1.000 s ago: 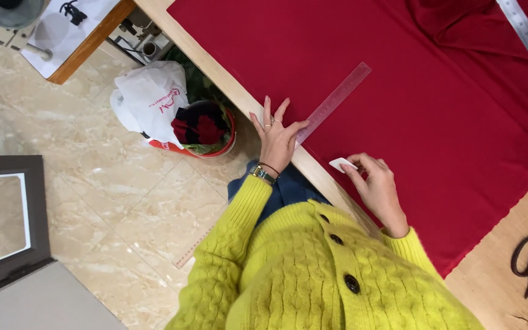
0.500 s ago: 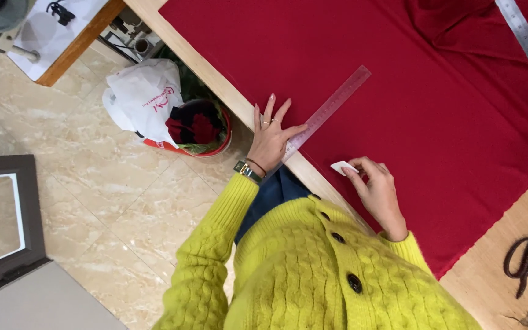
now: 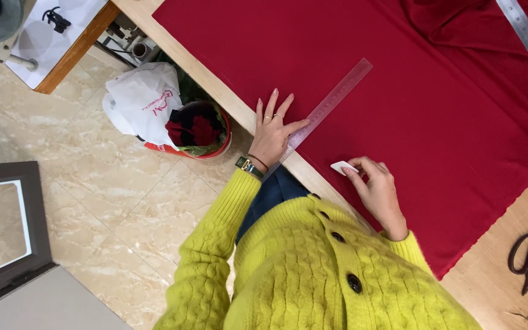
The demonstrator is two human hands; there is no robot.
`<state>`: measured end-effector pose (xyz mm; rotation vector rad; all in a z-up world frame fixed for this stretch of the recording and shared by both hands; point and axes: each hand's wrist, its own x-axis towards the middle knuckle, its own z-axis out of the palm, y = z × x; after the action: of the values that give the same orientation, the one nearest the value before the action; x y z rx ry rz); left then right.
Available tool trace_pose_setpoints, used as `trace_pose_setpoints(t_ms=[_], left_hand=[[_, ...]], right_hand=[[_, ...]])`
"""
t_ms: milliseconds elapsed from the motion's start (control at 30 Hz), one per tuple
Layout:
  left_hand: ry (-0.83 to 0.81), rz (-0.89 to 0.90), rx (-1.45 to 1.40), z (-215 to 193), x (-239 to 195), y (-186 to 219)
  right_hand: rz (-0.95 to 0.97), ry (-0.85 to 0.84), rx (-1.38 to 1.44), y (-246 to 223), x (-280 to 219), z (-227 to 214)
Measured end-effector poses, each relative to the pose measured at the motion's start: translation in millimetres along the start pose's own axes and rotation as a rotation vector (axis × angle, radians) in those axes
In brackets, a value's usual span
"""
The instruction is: Measuring, marking with chalk, and cutting red fabric on a professional cutting table.
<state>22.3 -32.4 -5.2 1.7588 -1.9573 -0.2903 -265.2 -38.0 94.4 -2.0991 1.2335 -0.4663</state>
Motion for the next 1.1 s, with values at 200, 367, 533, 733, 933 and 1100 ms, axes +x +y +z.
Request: trace_pose_setpoints(t_ms=[200,367,533,733,933,1100], left_hand=[[-0.031,-0.021,-0.015,-0.5,-1.6,0.1],[-0.044,-0.046,-0.019,1.2,-4.1,-1.6],[0.002,-0.015,0.025,3.2,3.2,4.4],[0.004,0.126,0.285,48.2,33.6,32.0],[0.075,0.124,0.299,87.3,85.6,41.4],[0.06,0.036,0.348,116.9,111.4,35.7]], right_hand=[[0.007,-0.011,-0.008,3.5,1.0,-0.7],[-0.003,-0.013,-0.009,-2.0,5.9,-2.1],[-0.031,-0.004,-0.019,1.8,24.5,-8.8],[-0.017,0.224,0.016,73.0,106.0,-22.4],[-0.069,0.392,-0.089,93.5,185.5,-27.6],[-0.042,0.352,-0.249,88.6,205.8,-17.5]])
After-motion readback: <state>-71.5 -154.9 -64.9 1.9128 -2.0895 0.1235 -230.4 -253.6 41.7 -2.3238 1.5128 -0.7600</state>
